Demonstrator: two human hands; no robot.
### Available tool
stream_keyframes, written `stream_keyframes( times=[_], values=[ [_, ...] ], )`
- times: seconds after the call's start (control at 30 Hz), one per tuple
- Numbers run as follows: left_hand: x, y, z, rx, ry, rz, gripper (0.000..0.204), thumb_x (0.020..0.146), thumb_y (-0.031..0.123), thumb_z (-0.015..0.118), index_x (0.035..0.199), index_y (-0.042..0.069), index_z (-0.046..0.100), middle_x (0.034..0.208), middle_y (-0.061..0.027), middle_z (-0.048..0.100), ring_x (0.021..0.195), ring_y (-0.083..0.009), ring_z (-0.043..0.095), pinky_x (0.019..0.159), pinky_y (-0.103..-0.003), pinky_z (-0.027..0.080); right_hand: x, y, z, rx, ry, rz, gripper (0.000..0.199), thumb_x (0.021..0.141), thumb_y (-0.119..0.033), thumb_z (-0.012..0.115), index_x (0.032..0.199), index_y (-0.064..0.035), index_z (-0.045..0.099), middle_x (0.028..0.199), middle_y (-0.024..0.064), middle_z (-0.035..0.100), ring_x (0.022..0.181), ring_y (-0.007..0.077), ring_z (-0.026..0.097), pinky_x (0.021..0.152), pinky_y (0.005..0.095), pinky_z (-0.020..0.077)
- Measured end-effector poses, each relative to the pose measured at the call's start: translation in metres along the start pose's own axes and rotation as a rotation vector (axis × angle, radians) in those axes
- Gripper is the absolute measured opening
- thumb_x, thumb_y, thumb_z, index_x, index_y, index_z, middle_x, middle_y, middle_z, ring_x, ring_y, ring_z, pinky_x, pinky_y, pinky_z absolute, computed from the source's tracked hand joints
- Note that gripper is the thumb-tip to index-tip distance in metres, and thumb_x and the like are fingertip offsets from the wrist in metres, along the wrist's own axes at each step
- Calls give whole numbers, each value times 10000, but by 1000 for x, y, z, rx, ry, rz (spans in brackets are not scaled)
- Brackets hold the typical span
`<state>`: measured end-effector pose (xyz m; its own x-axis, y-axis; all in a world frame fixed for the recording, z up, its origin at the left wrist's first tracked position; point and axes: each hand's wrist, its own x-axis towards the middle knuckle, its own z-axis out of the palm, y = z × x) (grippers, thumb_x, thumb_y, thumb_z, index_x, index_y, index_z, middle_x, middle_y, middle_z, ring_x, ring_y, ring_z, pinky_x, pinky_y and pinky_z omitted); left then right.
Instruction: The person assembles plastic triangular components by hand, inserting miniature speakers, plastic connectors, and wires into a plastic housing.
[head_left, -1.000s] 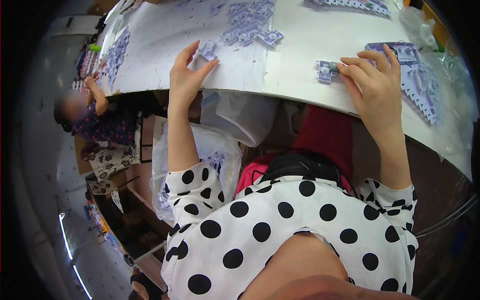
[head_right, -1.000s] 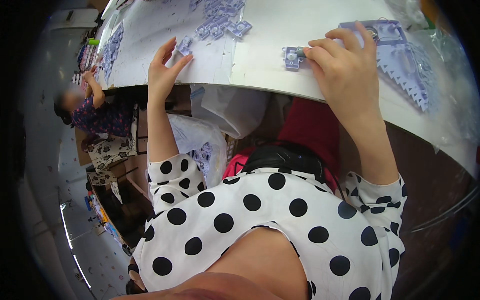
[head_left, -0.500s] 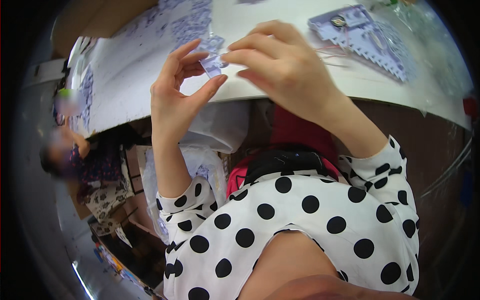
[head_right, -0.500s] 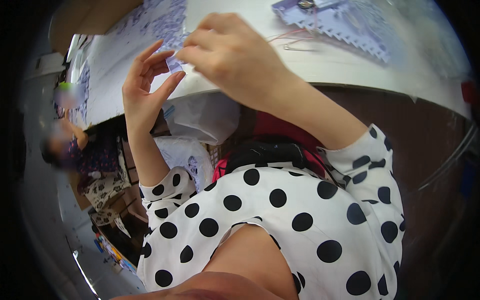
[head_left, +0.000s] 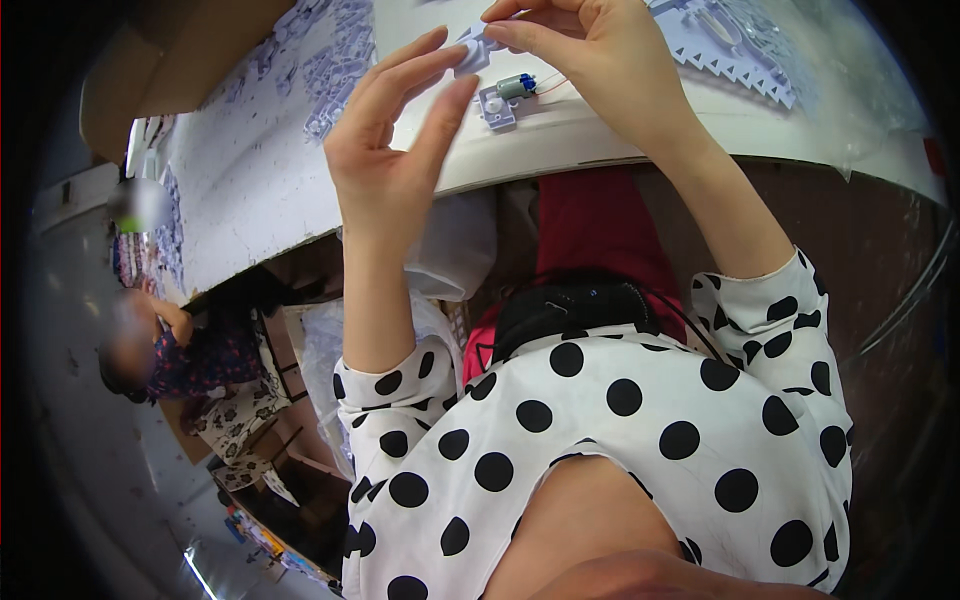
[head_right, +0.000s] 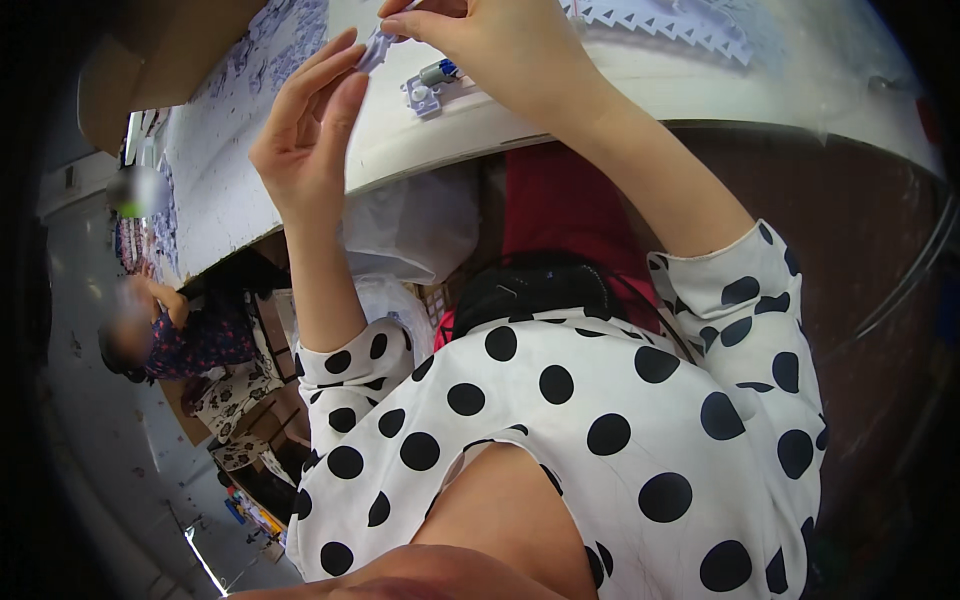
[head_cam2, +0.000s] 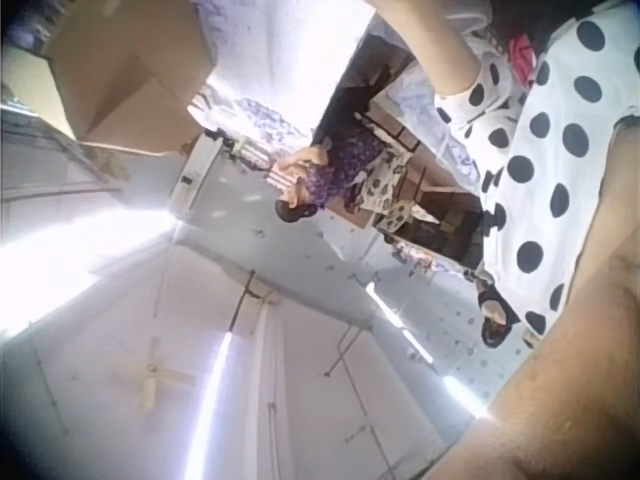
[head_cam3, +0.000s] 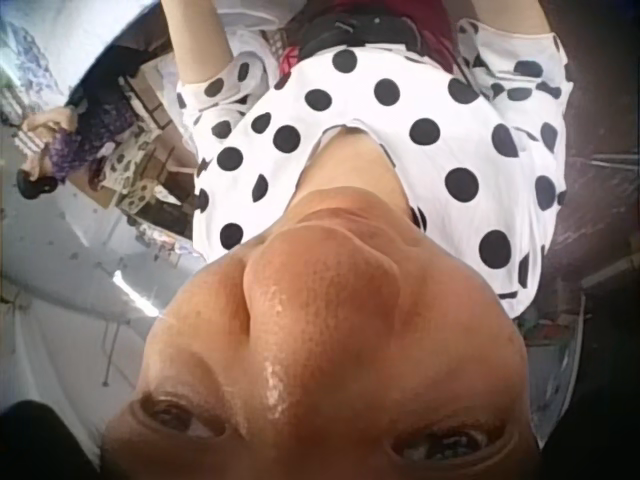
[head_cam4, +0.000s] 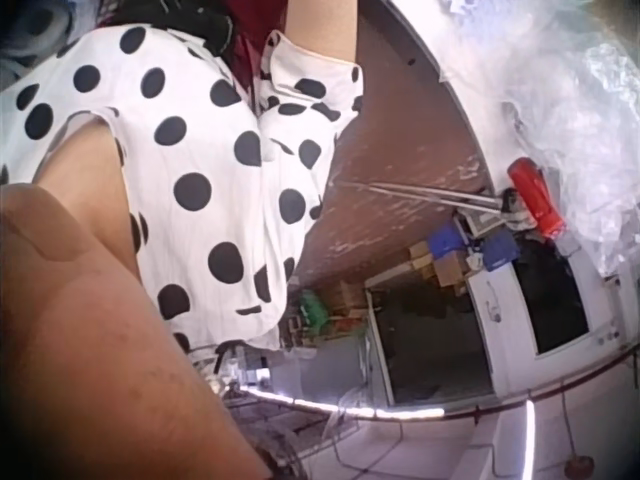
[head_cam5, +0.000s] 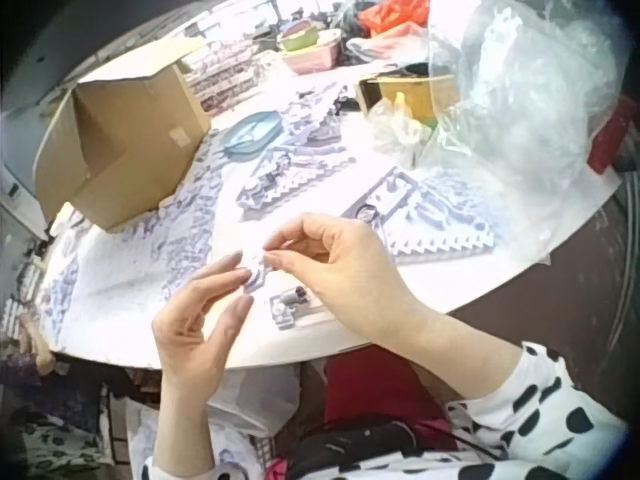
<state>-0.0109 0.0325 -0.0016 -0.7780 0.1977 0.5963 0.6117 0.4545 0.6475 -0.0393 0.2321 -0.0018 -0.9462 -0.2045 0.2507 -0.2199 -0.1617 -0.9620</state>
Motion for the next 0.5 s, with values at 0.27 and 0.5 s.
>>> stream_keyframes(
  times=[0.27, 0.5],
  values=[
    [2, 4, -6, -140, -143, -219, 302, 792, -35, 827, 1072, -46, 713, 1187, -168, 722, 1107, -222, 695, 1030, -353, 533, -7, 2, -12, -309, -122, -231, 157, 930, -38, 651, 1075, 18, 672, 907, 127, 713, 866, 234, 701, 792, 327, 549],
    [-31, -25, -3, -245, -95, -268, 472, 781, -140, 765, 1241, -87, 669, 1258, -192, 691, 1204, -244, 641, 1081, -376, 488, -31, 14, -26, -964, 0, -612, 164, 777, -97, 659, 926, -28, 660, 848, 102, 645, 948, 268, 618, 826, 360, 529]
  ],
)
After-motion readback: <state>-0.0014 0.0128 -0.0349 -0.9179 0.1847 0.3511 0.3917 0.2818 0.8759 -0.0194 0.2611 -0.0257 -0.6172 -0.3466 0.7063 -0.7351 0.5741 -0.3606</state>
